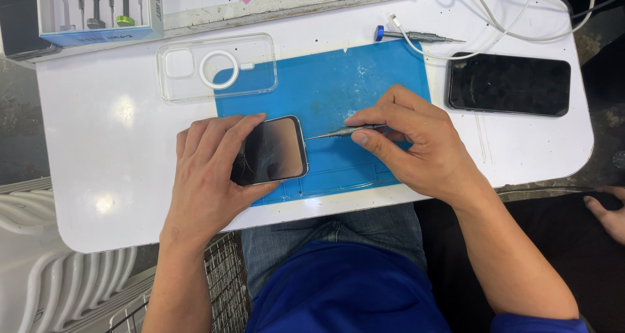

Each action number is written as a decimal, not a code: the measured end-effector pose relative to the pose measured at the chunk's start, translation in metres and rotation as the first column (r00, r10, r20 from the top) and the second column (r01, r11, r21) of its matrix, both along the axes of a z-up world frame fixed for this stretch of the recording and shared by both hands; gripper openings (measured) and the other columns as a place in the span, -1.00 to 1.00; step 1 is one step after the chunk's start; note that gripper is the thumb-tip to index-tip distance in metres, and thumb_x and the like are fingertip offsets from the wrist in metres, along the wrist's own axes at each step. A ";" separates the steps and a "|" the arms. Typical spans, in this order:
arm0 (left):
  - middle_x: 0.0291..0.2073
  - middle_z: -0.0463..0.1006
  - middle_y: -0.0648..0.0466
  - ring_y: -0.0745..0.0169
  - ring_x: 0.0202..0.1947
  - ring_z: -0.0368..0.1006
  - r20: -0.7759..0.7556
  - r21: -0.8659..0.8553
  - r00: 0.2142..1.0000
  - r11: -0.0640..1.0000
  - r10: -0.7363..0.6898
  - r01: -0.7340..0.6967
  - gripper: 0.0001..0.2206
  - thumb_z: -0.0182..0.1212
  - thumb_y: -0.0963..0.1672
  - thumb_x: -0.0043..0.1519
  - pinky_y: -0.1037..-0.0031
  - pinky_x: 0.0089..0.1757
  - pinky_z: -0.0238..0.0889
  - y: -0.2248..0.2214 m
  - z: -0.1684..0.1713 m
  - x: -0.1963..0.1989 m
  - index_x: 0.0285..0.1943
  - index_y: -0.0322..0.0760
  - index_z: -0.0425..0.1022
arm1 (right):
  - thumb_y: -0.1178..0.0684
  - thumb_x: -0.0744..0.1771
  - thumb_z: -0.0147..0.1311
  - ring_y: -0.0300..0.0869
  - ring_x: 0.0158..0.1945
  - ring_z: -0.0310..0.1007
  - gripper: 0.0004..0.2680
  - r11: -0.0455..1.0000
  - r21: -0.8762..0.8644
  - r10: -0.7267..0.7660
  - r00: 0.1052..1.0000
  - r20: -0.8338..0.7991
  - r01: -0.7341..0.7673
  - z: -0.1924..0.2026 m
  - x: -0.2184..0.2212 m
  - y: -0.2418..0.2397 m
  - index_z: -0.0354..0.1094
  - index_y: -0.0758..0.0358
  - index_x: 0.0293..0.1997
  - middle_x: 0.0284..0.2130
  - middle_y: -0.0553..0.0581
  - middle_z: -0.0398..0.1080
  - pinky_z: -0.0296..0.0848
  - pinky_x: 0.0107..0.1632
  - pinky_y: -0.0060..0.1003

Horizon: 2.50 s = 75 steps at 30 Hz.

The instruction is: The person removes a clear case from a smartphone, then uses a screwdriver to unscrew the bottom screws. They pry open the phone's back cover, disconnect the battery, and reconnect it. Finally, they close the phone and navigate the setup screen.

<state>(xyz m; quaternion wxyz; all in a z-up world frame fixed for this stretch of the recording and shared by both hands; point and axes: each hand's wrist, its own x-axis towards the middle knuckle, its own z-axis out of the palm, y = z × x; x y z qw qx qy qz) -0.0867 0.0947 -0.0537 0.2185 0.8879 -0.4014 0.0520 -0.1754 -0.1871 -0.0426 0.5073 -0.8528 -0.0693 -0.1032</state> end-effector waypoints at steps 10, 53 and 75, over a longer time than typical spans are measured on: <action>0.13 0.47 0.07 -0.03 0.03 0.30 0.000 -0.002 1.000 1.000 -0.001 0.001 -0.24 0.61 0.03 -0.02 0.19 0.01 0.13 0.000 0.000 0.000 0.39 -0.13 0.37 | 0.13 0.40 0.12 -0.26 -0.42 0.18 -0.88 0.998 -0.058 -0.014 1.000 0.019 0.015 0.005 0.002 0.001 0.52 0.30 -0.03 -0.40 0.04 0.31 0.19 -0.35 -0.41; 0.14 0.47 0.06 -0.04 0.07 0.32 0.019 -0.013 1.000 1.000 -0.016 0.016 -0.22 0.60 0.03 -0.04 0.16 0.06 0.14 0.006 -0.004 0.003 0.39 -0.15 0.35 | 0.08 0.39 0.11 -0.17 -0.39 0.24 -0.91 0.937 -0.344 -0.006 0.985 -0.173 -0.055 0.028 0.008 0.003 0.30 0.23 -0.13 -0.23 0.05 0.32 0.28 -0.32 -0.24; 0.15 0.48 0.10 -0.04 0.06 0.31 0.018 -0.011 1.000 1.000 -0.001 0.001 -0.25 0.57 0.05 -0.01 0.16 0.06 0.15 0.004 -0.003 0.001 0.38 -0.10 0.36 | -0.07 0.45 -0.09 -0.16 -0.42 0.28 -0.77 0.925 -0.374 -0.046 0.957 -0.287 -0.068 0.028 0.012 0.003 0.36 0.18 -0.29 -0.44 -0.04 0.37 0.24 -0.35 -0.20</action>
